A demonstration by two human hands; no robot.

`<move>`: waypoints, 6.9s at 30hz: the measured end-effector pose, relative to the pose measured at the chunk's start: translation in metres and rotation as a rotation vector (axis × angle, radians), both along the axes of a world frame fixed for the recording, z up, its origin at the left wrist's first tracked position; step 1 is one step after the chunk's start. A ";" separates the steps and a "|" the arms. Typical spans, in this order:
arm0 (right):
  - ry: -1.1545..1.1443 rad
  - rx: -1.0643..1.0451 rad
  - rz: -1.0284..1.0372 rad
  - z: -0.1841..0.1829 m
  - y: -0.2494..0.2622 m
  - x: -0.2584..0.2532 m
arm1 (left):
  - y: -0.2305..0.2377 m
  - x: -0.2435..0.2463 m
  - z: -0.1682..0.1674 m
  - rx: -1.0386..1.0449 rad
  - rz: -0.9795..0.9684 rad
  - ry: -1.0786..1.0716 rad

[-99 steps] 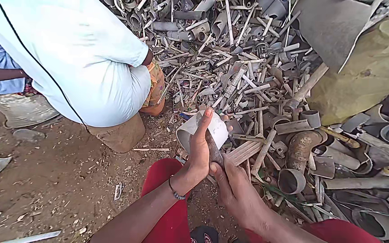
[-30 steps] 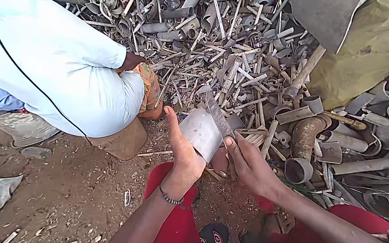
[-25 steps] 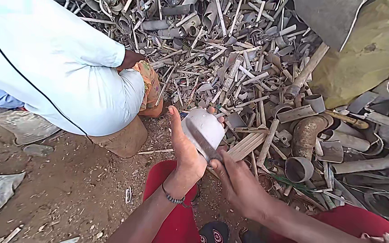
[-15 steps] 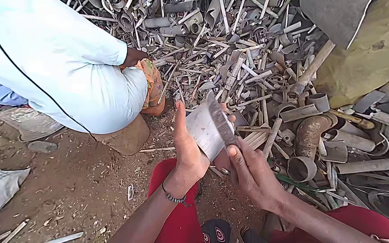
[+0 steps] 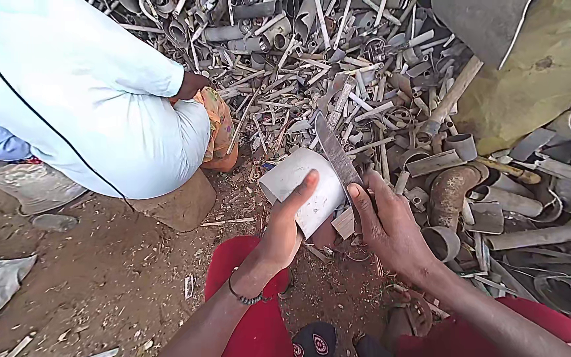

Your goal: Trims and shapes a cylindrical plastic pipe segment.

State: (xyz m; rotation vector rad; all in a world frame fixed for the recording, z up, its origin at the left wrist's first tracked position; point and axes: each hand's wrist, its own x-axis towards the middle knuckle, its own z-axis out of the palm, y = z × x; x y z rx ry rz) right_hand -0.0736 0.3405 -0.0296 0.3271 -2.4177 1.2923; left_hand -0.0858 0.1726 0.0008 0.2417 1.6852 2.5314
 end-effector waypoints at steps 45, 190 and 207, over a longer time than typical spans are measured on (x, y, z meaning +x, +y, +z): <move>0.174 0.242 -0.163 0.013 0.010 0.001 | 0.015 -0.002 -0.011 -0.071 0.177 0.165; 0.172 0.270 -0.080 -0.015 -0.021 -0.009 | -0.006 -0.022 0.016 0.525 0.177 -0.340; 0.265 0.281 0.106 -0.016 -0.026 0.008 | 0.002 -0.020 0.007 0.515 0.056 -0.325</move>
